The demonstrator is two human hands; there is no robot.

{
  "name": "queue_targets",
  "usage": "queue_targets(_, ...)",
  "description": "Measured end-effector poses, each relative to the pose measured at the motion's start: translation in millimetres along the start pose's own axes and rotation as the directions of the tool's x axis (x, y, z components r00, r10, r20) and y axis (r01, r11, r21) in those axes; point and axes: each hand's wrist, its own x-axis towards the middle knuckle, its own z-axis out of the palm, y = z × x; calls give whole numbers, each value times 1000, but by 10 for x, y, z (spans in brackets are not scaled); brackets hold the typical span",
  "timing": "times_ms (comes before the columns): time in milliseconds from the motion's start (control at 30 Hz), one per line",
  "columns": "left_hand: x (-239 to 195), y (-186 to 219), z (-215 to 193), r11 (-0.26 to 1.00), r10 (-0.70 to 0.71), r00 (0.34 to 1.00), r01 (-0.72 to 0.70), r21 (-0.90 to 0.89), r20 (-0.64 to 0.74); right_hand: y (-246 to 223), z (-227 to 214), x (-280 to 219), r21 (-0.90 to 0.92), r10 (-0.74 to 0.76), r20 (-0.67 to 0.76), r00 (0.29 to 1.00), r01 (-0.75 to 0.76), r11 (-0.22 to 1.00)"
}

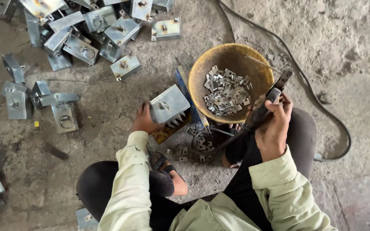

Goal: The person performs spot welding on metal electrical boxes and components while sitting on the floor, picking up small metal clips from a bucket and attaching them to the boxes using a welding rod.

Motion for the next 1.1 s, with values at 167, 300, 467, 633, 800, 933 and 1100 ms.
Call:
queue_targets(167,230,-61,58,993,84,990,-73,91,-114,-73,-54,14,16,3,-34,999,-3,1000)
queue_targets(300,54,450,-17,905,386,818,-247,345,-427,-150,-127,27,41,-35,-50,998,37,998)
queue_targets(467,71,1661,842,780,571,766,-619,-96,-294,-253,-207,-7,82,-252,-41,967,254,964)
queue_targets(633,585,2279,1801,896,444,887,-436,81,-129,-400,-186,-73,58,-327,-109,939,334,941)
queue_targets(800,991,2157,2457,949,305,940,-286,136,-151,-466,-252,-69,43,-318,-134,939,326,944)
queue_targets(933,1119,2031,2321,992,125,992,-125,-31,-18,-509,-265,-37,35,-303,-134,943,311,950)
queue_targets(1100,1113,1718,2110,929,174,956,-239,-281,-236,-518,-238,-71,29,-269,-131,954,275,961)
